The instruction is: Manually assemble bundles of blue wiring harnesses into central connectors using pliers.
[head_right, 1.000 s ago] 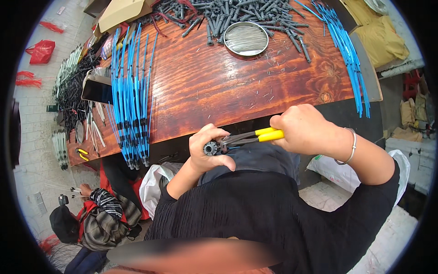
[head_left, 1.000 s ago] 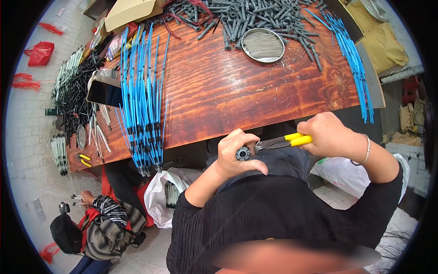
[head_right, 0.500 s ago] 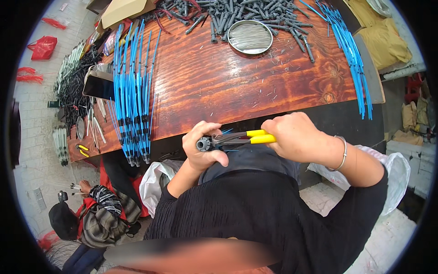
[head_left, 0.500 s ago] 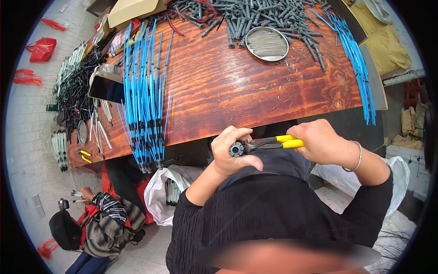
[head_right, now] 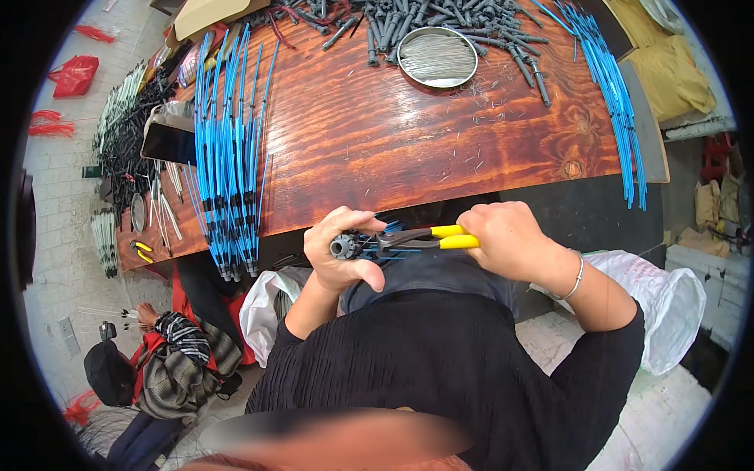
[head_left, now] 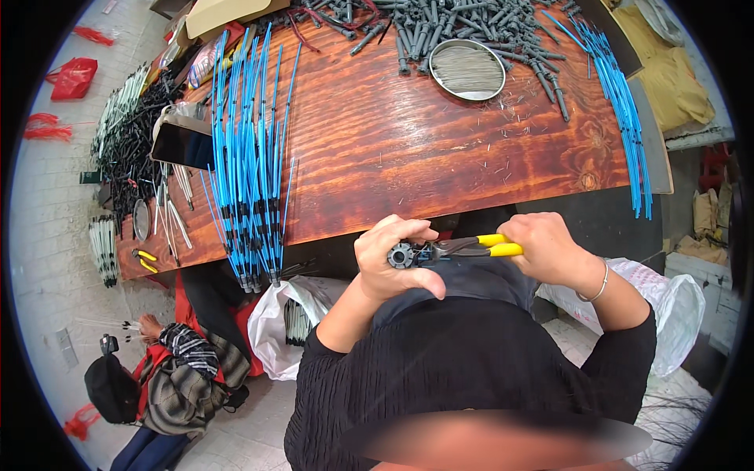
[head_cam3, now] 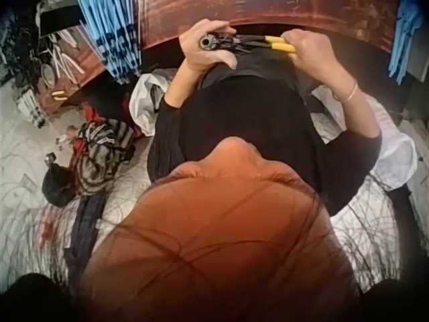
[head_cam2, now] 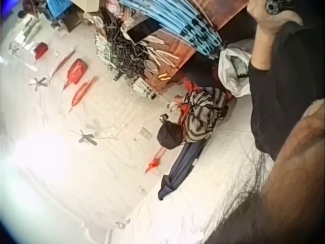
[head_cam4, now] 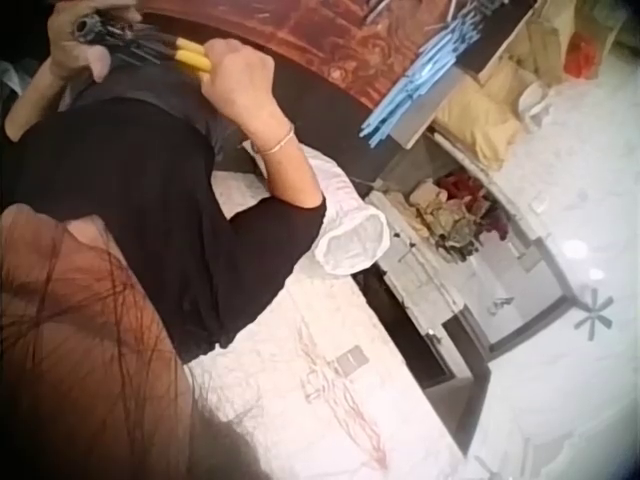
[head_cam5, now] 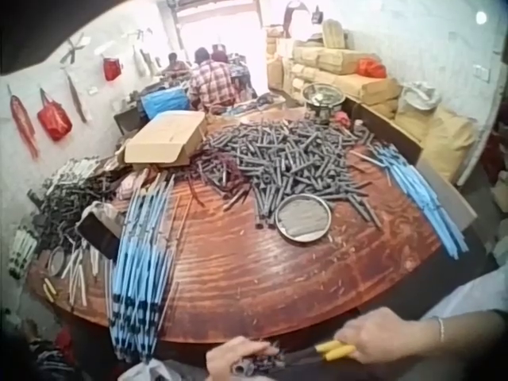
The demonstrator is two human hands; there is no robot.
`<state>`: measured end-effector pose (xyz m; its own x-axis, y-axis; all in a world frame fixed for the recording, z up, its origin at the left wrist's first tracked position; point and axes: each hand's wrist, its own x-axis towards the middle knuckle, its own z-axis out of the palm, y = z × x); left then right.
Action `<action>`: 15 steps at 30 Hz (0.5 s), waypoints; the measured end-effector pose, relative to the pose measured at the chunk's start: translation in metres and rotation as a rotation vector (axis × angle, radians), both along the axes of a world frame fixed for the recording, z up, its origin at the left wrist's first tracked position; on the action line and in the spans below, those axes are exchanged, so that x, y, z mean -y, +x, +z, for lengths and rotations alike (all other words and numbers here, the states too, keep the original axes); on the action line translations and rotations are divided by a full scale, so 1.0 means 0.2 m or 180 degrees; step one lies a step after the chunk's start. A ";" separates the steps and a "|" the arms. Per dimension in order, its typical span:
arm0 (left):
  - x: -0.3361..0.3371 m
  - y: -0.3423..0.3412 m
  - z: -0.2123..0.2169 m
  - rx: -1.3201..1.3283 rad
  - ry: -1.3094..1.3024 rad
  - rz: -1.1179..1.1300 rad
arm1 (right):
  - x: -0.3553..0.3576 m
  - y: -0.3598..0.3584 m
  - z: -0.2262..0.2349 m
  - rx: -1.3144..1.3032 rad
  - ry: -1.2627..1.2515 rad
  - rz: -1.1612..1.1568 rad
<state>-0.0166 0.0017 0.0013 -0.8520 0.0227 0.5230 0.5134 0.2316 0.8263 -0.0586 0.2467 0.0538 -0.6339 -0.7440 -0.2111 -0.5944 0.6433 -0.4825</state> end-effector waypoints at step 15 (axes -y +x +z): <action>0.02 -0.02 0.05 -0.0040 -0.0046 -0.0678 | 0.04 -0.11 0.05 -0.0682 -0.0464 0.0384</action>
<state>-0.0214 -0.0023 0.0117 -0.8206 0.2093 0.5318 0.5622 0.1284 0.8170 -0.0799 0.2393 0.0634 -0.5576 -0.8294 0.0329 -0.7608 0.4949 -0.4199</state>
